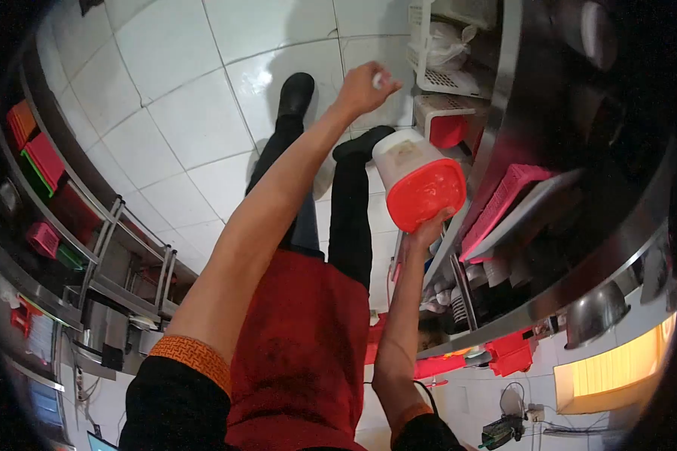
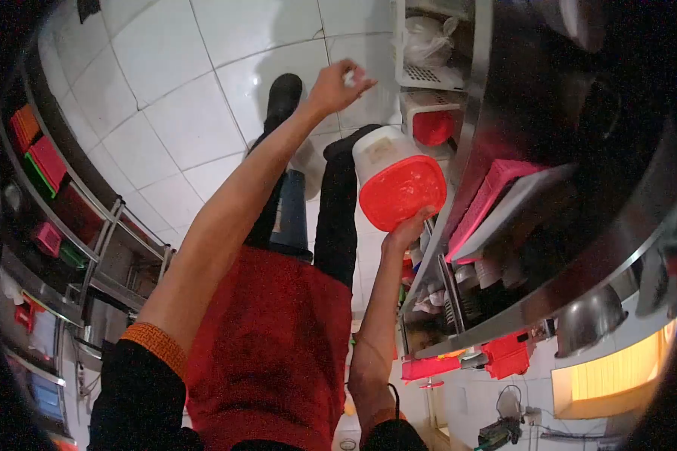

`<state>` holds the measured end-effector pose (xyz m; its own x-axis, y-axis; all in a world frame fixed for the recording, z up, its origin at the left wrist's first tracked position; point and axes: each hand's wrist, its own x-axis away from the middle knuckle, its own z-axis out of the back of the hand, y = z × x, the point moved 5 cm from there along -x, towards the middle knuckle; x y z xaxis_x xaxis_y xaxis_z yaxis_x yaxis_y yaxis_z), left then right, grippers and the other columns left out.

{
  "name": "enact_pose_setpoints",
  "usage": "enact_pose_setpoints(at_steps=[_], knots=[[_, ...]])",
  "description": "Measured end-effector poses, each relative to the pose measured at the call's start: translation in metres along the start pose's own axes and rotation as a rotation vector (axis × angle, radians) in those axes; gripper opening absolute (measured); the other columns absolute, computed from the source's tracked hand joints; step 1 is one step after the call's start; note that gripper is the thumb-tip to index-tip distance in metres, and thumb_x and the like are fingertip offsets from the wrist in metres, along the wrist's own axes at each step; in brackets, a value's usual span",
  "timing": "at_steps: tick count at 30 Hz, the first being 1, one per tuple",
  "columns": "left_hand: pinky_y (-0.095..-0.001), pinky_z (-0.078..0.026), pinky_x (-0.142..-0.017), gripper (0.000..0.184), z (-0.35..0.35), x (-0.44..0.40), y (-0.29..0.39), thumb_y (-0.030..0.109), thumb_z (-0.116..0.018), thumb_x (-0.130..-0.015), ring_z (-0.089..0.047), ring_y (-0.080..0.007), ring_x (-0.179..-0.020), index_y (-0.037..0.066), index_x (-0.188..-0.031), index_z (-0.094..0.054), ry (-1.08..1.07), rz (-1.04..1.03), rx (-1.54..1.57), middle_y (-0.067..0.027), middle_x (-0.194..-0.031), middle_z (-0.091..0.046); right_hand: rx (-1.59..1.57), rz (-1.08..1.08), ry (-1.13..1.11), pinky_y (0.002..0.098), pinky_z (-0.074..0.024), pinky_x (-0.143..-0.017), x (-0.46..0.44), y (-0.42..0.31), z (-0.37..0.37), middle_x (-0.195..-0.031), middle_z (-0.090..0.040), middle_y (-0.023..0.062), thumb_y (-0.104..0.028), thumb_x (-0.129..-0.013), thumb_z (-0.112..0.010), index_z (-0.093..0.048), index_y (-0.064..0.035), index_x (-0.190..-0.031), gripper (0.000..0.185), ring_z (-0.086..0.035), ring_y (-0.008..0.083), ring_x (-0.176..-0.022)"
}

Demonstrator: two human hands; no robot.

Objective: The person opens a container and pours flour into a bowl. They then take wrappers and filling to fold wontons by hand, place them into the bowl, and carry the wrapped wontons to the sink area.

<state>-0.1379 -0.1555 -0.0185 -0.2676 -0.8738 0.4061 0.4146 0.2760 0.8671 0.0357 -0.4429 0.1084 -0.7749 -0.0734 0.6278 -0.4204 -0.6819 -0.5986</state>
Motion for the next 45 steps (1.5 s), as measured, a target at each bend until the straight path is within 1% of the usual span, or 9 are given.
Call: enact_pose_setpoints(at_steps=[8,13,17,25,27,33,38,43,45], knots=[[-0.0427,-0.052,-0.078,0.048,-0.076,-0.067,0.001,0.042,-0.076,-0.072,-0.067,-0.0343,-0.085,0.004,-0.1,-0.064,0.079,0.002,-0.053,-0.0172,-0.089,-0.069,-0.139,0.047,-0.015,0.0424,-0.046,-0.099,0.018,-0.019,-0.019,-0.133,-0.052,0.0173,-0.067,-0.093,-0.041,-0.042,0.0037,-0.136,0.083,-0.056,0.0288,-0.116],[-0.0447,-0.051,-0.083,0.053,-0.054,-0.059,-0.015,0.04,-0.076,-0.07,-0.065,-0.0382,-0.092,0.002,-0.106,-0.064,0.032,-0.075,-0.082,-0.0205,-0.095,-0.069,-0.074,0.089,0.017,0.0406,-0.0489,-0.093,0.006,-0.032,-0.012,-0.126,-0.056,0.0167,-0.062,-0.095,-0.044,-0.049,0.0032,-0.127,0.073,-0.06,0.0264,-0.108],[-0.0433,-0.051,-0.084,0.057,-0.006,-0.018,-0.044,0.04,-0.075,-0.07,-0.065,-0.0387,-0.092,0.001,-0.11,-0.065,-0.047,0.173,-0.014,-0.0217,-0.102,-0.068,0.08,0.281,-0.192,0.0384,-0.0494,-0.087,-0.004,-0.049,-0.017,-0.117,-0.06,0.0143,-0.059,-0.095,-0.047,-0.055,0.004,-0.118,0.068,-0.06,0.0238,-0.1],[-0.0332,-0.053,-0.081,0.05,0.082,0.039,-0.095,0.014,-0.072,-0.074,-0.066,-0.0199,-0.092,-0.003,-0.12,-0.06,-0.101,0.275,0.074,-0.0162,-0.105,-0.069,-0.181,0.171,-0.09,0.0411,-0.0473,-0.096,0.027,-0.101,-0.061,-0.123,-0.058,0.0137,-0.064,-0.095,-0.038,-0.053,0.0029,-0.124,0.075,-0.058,0.0245,-0.109],[-0.0295,-0.054,-0.076,0.048,0.09,0.046,-0.097,0.009,-0.071,-0.074,-0.065,-0.0169,-0.09,-0.003,-0.119,-0.06,-0.112,0.243,0.102,-0.0139,-0.106,-0.068,-0.38,0.126,-0.229,0.0464,-0.0388,-0.107,0.038,-0.116,-0.076,-0.14,-0.047,0.0093,-0.068,-0.09,-0.041,-0.04,-0.0094,-0.139,0.077,-0.049,0.0284,-0.124],[-0.0298,-0.055,-0.066,0.045,0.091,0.056,-0.1,0.006,-0.069,-0.079,-0.065,-0.0165,-0.083,-0.004,-0.122,-0.058,-0.128,0.287,0.234,-0.0129,-0.101,-0.067,-0.557,0.129,-0.505,0.0494,-0.0254,-0.115,0.061,-0.177,-0.161,-0.153,-0.031,0.0064,-0.074,-0.087,-0.038,-0.022,-0.0153,-0.151,0.088,-0.032,0.028,-0.138],[-0.029,-0.054,-0.062,0.048,0.089,0.058,-0.107,0.007,-0.069,-0.078,-0.064,-0.015,-0.074,-0.004,-0.123,-0.057,-0.084,0.316,0.223,-0.0138,-0.103,-0.068,-0.402,0.344,-0.152,0.0432,-0.0508,-0.09,0.004,-0.201,-0.238,-0.127,-0.059,0.0151,-0.064,-0.094,-0.042,-0.051,0.001,-0.13,0.075,-0.061,0.0291,-0.103],[-0.0296,-0.053,-0.061,0.044,0.09,0.057,-0.097,0.008,-0.068,-0.077,-0.066,-0.0151,-0.071,-0.004,-0.119,-0.06,-0.067,0.342,0.182,-0.0144,-0.099,-0.069,-0.034,0.572,-0.02,0.0391,-0.0551,-0.068,-0.041,-0.21,-0.281,-0.094,-0.065,0.0165,-0.06,-0.095,-0.046,-0.061,0.0092,-0.101,0.071,-0.061,0.0259,-0.068],[-0.0293,-0.053,-0.061,0.043,0.088,0.054,-0.095,0.008,-0.068,-0.077,-0.066,-0.0153,-0.071,-0.004,-0.117,-0.06,-0.071,0.324,0.185,-0.0141,-0.098,-0.069,0.031,0.482,-0.106,0.0385,-0.0538,-0.067,-0.075,-0.186,-0.295,-0.093,-0.065,0.0164,-0.052,-0.097,-0.049,-0.059,0.0087,-0.1,0.062,-0.062,0.0256,-0.07]])
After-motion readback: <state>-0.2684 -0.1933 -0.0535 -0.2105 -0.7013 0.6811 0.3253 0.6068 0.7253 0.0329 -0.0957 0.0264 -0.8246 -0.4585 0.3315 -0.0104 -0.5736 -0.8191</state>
